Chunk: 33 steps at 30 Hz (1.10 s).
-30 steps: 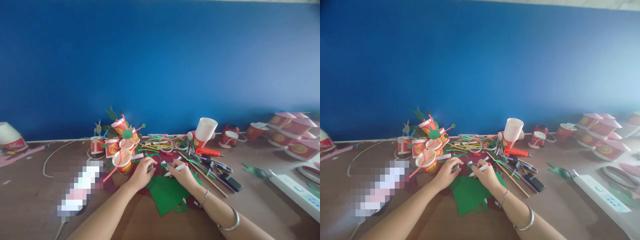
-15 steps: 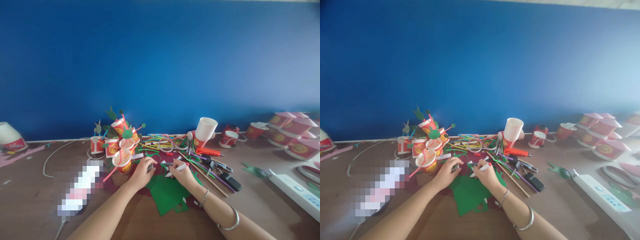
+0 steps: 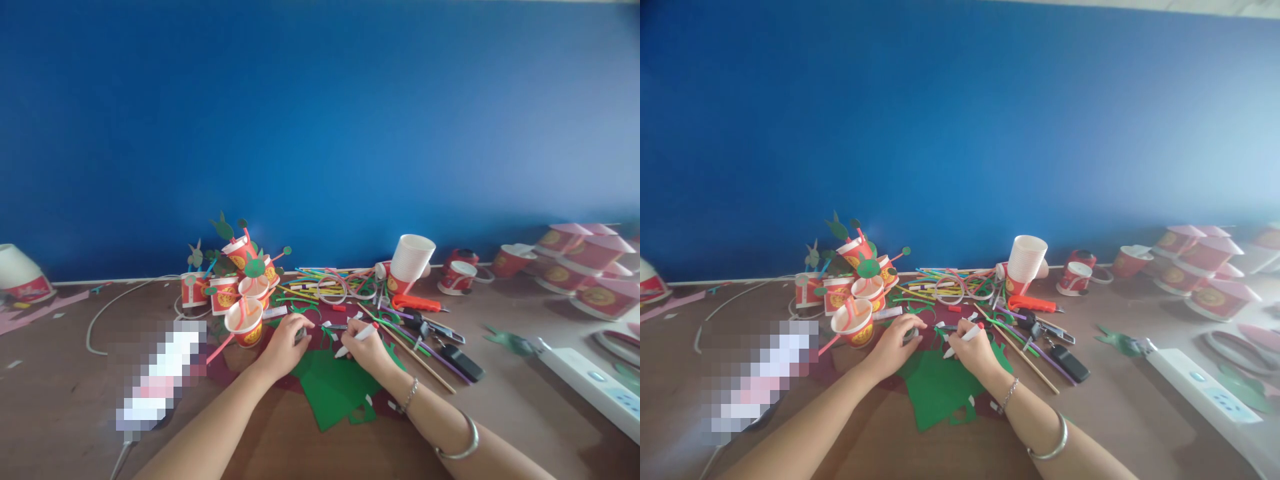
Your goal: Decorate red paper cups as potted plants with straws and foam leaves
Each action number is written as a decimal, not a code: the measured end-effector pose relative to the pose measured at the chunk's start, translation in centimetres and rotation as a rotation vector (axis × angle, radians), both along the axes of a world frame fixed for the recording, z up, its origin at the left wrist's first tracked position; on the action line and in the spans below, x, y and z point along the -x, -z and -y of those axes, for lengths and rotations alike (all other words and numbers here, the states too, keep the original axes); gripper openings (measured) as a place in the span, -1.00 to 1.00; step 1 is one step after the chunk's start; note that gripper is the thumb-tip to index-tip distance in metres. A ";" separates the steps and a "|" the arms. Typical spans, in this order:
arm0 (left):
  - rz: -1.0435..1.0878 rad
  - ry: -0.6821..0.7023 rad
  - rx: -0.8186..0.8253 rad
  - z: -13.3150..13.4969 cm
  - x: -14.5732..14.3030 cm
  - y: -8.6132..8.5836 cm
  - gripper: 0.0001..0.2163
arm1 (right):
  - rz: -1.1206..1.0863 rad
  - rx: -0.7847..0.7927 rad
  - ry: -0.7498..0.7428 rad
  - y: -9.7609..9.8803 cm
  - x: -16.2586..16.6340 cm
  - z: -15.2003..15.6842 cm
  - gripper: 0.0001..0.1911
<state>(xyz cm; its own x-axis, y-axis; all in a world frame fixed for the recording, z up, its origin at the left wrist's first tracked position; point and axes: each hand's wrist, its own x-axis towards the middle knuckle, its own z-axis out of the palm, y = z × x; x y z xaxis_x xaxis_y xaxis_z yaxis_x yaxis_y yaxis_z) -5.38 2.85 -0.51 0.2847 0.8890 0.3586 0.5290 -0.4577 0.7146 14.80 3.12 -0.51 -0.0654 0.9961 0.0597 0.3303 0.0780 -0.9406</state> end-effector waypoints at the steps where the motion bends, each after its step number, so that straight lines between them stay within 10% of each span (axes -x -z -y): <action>1: 0.001 0.000 -0.003 0.0 0.0 0.0 -0.84 | -0.001 0.002 0.000 0.0 0.0 0.0 -0.79; 33: -0.024 0.007 0.000 0.0 0.1 0.0 -0.84 | -0.125 0.098 -0.147 -0.6 0.1 0.7 -0.79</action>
<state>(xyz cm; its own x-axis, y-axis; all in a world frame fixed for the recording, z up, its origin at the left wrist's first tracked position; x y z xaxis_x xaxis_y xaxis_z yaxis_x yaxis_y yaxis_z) -5.47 2.89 -0.51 0.2997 0.8869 0.3516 0.5430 -0.4616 0.7015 14.69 2.45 0.11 -0.2091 0.9777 -0.0202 0.2029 0.0231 -0.9789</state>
